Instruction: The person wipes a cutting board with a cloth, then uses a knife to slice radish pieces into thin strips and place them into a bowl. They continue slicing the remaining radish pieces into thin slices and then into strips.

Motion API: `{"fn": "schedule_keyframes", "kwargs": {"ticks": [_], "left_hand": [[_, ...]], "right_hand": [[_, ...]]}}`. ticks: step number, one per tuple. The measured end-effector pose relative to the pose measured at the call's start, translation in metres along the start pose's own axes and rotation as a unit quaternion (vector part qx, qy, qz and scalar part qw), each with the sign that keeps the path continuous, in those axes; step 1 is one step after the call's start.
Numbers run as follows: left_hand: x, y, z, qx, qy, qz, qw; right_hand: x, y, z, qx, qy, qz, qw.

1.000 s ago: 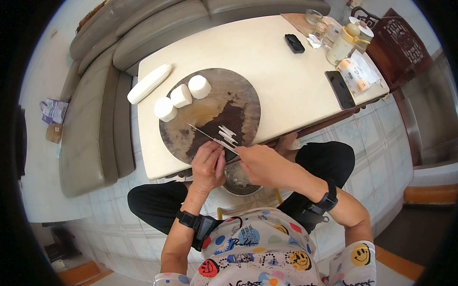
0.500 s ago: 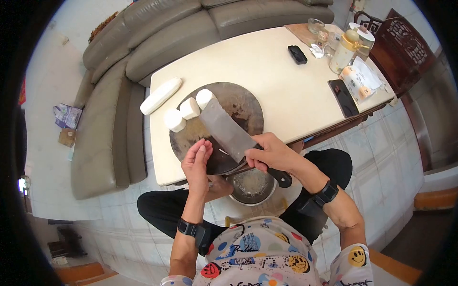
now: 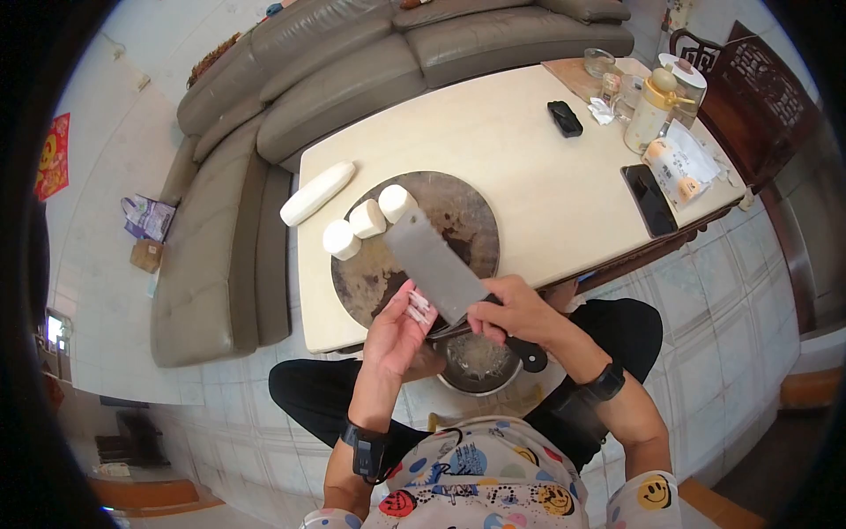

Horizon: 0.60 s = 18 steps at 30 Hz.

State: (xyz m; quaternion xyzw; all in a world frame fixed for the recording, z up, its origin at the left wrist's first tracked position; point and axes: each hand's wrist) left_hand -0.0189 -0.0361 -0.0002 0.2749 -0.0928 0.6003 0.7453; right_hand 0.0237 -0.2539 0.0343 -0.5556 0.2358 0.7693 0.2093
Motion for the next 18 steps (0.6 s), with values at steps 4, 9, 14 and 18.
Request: {"fn": "schedule_keyframes", "kwargs": {"ticks": [4,9,14,18], "left_hand": [[0.005,0.014,-0.016,0.078,0.034,-0.004,0.996],[0.013,0.052,-0.047,0.039,0.065,-0.029,0.997],[0.003,0.077,-0.067,0.091,0.086,-0.045,0.991],[-0.012,0.066,-0.078,0.066,0.113,-0.032,0.991]], "right_hand": [[-0.015,0.019,-0.010,0.066,0.042,0.009,0.997],[-0.002,0.040,-0.024,0.044,0.050,0.069,0.995],[0.000,0.046,-0.023,0.033,0.032,0.124,0.991],[0.005,0.038,-0.005,-0.018,0.010,0.147,0.989]]}}
Point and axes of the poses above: each hand's wrist, its own y-axis away from the middle knuckle, its own z-axis out of the palm, x = y × z, and after that the axes turned 11 degrees about -x, right-handed
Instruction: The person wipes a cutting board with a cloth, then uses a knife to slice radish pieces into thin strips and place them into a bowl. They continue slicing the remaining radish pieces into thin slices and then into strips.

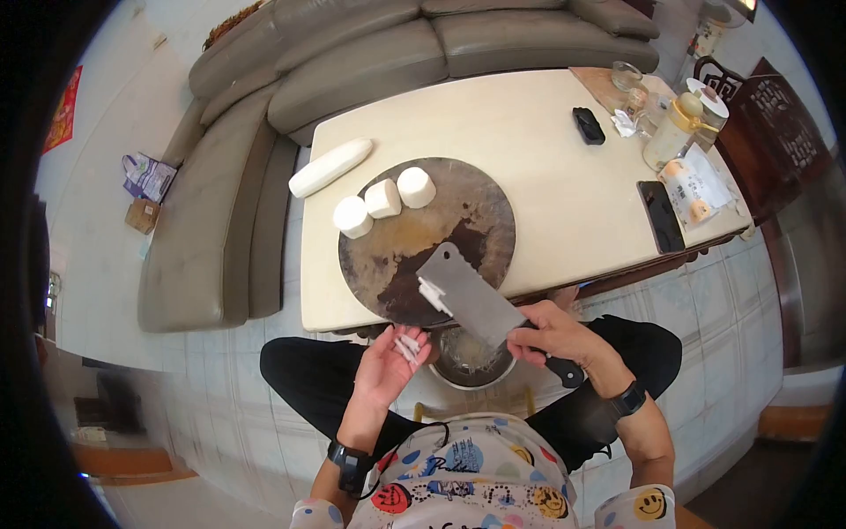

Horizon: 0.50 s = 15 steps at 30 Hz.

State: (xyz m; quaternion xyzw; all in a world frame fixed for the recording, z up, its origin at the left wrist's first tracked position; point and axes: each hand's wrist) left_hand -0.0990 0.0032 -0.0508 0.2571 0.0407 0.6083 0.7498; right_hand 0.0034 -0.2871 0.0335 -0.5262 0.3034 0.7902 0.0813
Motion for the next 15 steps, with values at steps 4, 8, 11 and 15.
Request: {"fn": "schedule_keyframes", "kwargs": {"ticks": [4,8,11,15], "left_hand": [[-0.010,-0.002,0.021,-0.017,-0.025,0.023,0.999],[-0.016,-0.001,0.011,-0.032,-0.057,0.041,0.997],[-0.020,-0.002,0.006,-0.014,-0.088,0.058,0.994],[-0.023,-0.001,0.011,-0.005,-0.099,0.065,0.993]], "right_hand": [[0.010,-0.003,0.016,-0.090,0.019,0.002,0.996],[0.020,-0.002,0.029,-0.102,0.037,0.008,0.994],[0.018,0.002,0.035,-0.091,0.066,-0.002,0.994],[0.024,0.003,0.045,-0.073,0.196,-0.057,0.976]]}}
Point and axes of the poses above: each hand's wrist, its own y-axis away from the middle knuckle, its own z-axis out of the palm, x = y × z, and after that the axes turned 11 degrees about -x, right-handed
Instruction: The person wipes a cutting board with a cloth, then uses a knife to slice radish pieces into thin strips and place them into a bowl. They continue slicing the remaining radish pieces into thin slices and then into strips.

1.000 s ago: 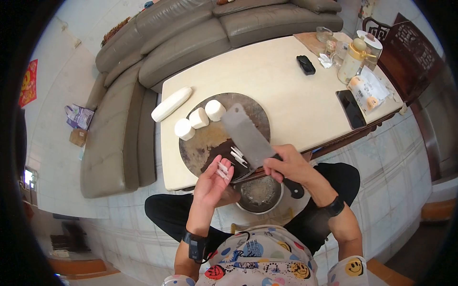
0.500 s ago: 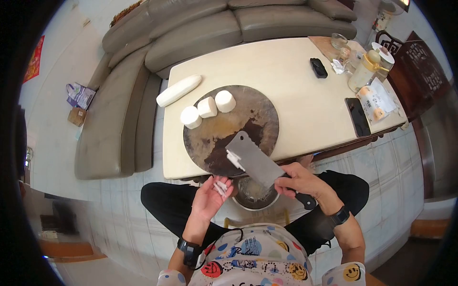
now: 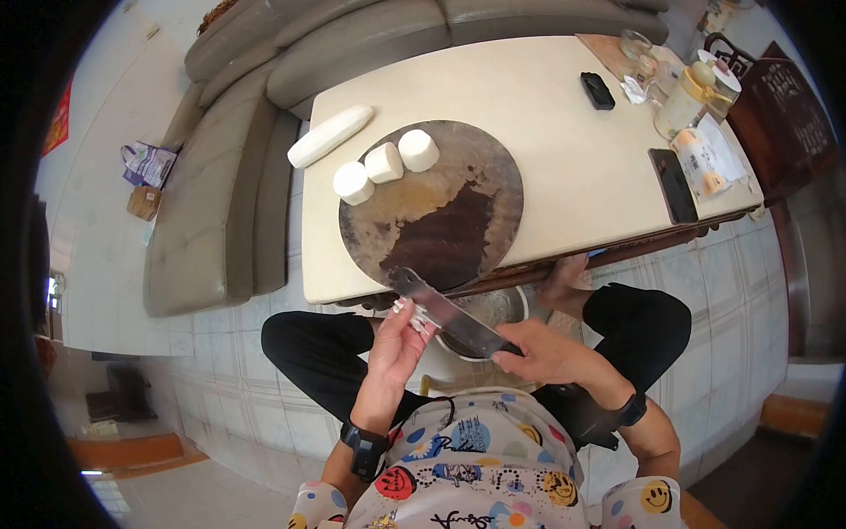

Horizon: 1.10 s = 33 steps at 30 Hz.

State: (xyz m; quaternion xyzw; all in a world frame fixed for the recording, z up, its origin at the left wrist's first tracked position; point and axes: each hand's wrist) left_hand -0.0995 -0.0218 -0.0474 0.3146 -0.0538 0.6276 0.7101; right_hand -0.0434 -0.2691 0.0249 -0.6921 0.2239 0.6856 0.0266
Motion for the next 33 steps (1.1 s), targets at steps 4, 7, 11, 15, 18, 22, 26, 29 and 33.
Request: {"fn": "schedule_keyframes", "kwargs": {"ticks": [4,7,11,15,18,22,26,29,33], "left_hand": [[0.001,0.001,0.001,-0.004,-0.005,-0.006,1.000],[0.000,0.005,0.006,0.010,-0.010,-0.007,1.000],[-0.004,0.003,0.009,0.051,-0.015,-0.029,0.998],[-0.011,-0.001,0.011,0.059,-0.005,-0.047,0.997],[-0.019,-0.006,-0.001,0.062,0.015,-0.081,0.995],[-0.040,-0.031,-0.038,0.080,-0.022,-0.162,0.983],[-0.066,-0.071,-0.101,0.037,-0.085,-0.241,0.966],[-0.090,-0.099,-0.140,0.104,-0.140,-0.237,0.956],[-0.099,-0.114,-0.179,0.117,-0.225,-0.247,0.935]], "right_hand": [[0.002,0.002,0.007,0.031,0.063,-0.037,0.997],[-0.002,0.005,0.010,0.044,0.067,-0.033,0.996],[-0.003,0.012,0.013,0.060,0.072,-0.007,0.996],[-0.007,0.017,0.016,0.105,0.049,-0.011,0.993],[-0.009,0.024,0.011,0.141,0.019,0.002,0.990],[-0.025,0.032,-0.013,0.214,0.040,-0.045,0.975],[-0.036,0.043,-0.052,0.234,-0.002,-0.018,0.972],[-0.024,0.045,-0.075,0.261,-0.019,-0.052,0.964],[-0.006,0.047,-0.088,0.287,-0.014,-0.063,0.956]]}}
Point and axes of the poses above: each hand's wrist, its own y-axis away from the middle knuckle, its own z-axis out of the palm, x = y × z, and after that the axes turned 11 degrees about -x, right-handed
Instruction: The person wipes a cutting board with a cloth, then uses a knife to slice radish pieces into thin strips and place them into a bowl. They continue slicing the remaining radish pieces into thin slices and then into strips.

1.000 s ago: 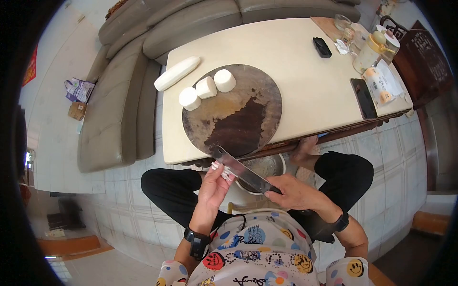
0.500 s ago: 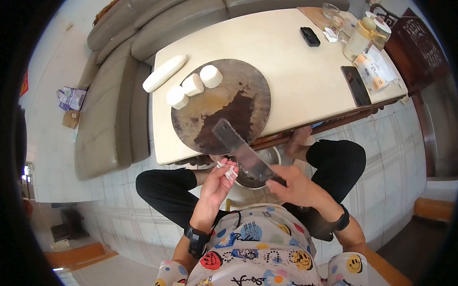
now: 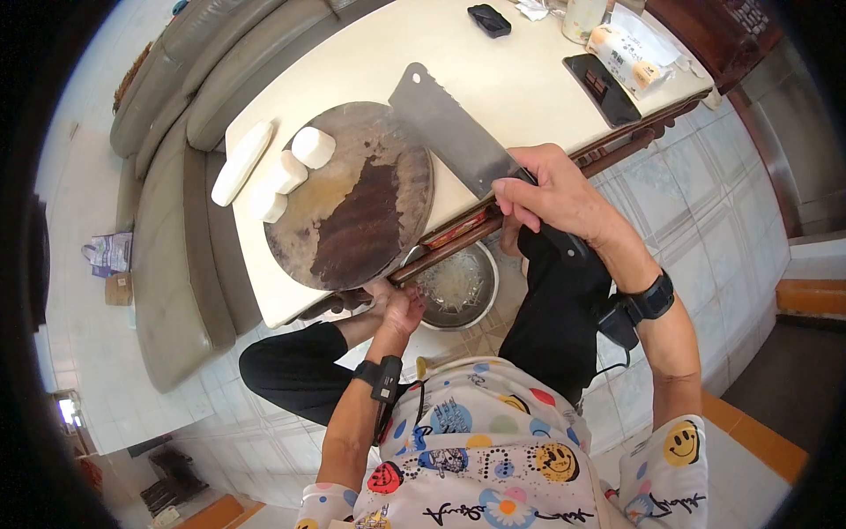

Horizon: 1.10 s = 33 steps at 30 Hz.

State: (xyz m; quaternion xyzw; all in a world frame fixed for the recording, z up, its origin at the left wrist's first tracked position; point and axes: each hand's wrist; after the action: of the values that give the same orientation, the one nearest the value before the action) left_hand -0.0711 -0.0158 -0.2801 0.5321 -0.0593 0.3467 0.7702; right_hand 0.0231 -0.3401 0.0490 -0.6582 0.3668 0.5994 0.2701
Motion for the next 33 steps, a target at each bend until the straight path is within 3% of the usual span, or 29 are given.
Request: {"fn": "schedule_keyframes", "kwargs": {"ticks": [1,3,7,9,10,12,16,18,19,20,21,22,24,25,26,27,28,29,30,31,33], "left_hand": [[-0.002,0.000,0.001,0.002,-0.001,-0.001,1.000],[-0.005,0.001,0.008,0.016,-0.021,0.094,0.995],[0.010,0.012,0.008,0.036,-0.039,0.100,0.994],[0.034,0.011,-0.001,0.005,0.168,-0.035,0.985],[0.022,-0.001,-0.012,0.003,0.165,-0.039,0.986],[-0.005,-0.014,-0.017,0.027,0.140,0.077,0.987],[-0.019,-0.038,-0.021,0.089,0.108,0.053,0.989],[-0.061,-0.080,-0.067,-0.047,-0.075,0.277,0.957],[-0.073,-0.092,-0.084,-0.051,-0.080,0.270,0.958],[-0.083,-0.104,-0.100,0.026,-0.344,0.261,0.902],[-0.087,-0.111,-0.108,0.097,-0.583,0.234,0.772],[-0.078,-0.103,-0.096,0.088,-0.590,0.228,0.769],[-0.052,-0.071,-0.058,0.051,-0.635,0.103,0.764],[-0.061,-0.079,-0.073,0.039,-0.645,0.093,0.758],[-0.070,-0.085,-0.088,-0.044,-0.427,0.112,0.896],[-0.077,-0.092,-0.100,-0.119,-0.175,0.118,0.970],[-0.066,-0.081,-0.079,-0.126,-0.183,0.106,0.969],[-0.044,-0.056,-0.036,-0.082,-0.514,0.108,0.847],[-0.032,-0.044,-0.011,-0.035,-0.780,0.105,0.616],[-0.038,-0.053,-0.021,-0.049,-0.784,0.099,0.611],[-0.048,-0.069,-0.033,-0.126,-0.826,0.136,0.532]], "right_hand": [[0.002,-0.001,0.001,0.013,-0.030,0.001,0.999],[0.003,-0.005,0.007,0.007,-0.048,-0.008,0.999],[-0.005,-0.008,0.018,-0.001,-0.069,-0.001,0.998],[-0.003,-0.010,0.019,0.012,-0.079,0.005,0.997],[-0.002,-0.011,0.019,0.017,-0.083,-0.013,0.996],[0.000,-0.011,0.020,0.024,-0.087,-0.029,0.996],[-0.001,-0.008,0.020,0.060,-0.078,-0.033,0.995],[-0.001,-0.004,0.021,0.074,-0.080,-0.029,0.994],[-0.002,-0.002,0.020,0.083,-0.081,-0.017,0.993],[-0.003,-0.001,0.020,0.094,-0.082,-0.005,0.992],[-0.004,0.000,0.018,0.104,-0.086,0.000,0.991],[-0.005,0.003,0.017,0.113,-0.103,-0.005,0.988],[-0.005,0.007,0.013,0.139,-0.129,-0.001,0.982],[-0.004,0.009,0.010,0.147,-0.126,0.009,0.981],[-0.003,0.012,0.008,0.154,-0.124,0.020,0.980],[-0.004,0.013,0.006,0.169,-0.130,0.027,0.977],[-0.006,0.014,0.005,0.179,-0.147,0.028,0.972],[-0.006,0.015,0.003,0.189,-0.162,0.028,0.968],[-0.005,0.018,0.000,0.203,-0.166,0.036,0.964],[-0.003,0.019,-0.001,0.206,-0.182,0.028,0.961],[-0.002,0.022,-0.008,0.219,-0.196,0.026,0.956]]}}
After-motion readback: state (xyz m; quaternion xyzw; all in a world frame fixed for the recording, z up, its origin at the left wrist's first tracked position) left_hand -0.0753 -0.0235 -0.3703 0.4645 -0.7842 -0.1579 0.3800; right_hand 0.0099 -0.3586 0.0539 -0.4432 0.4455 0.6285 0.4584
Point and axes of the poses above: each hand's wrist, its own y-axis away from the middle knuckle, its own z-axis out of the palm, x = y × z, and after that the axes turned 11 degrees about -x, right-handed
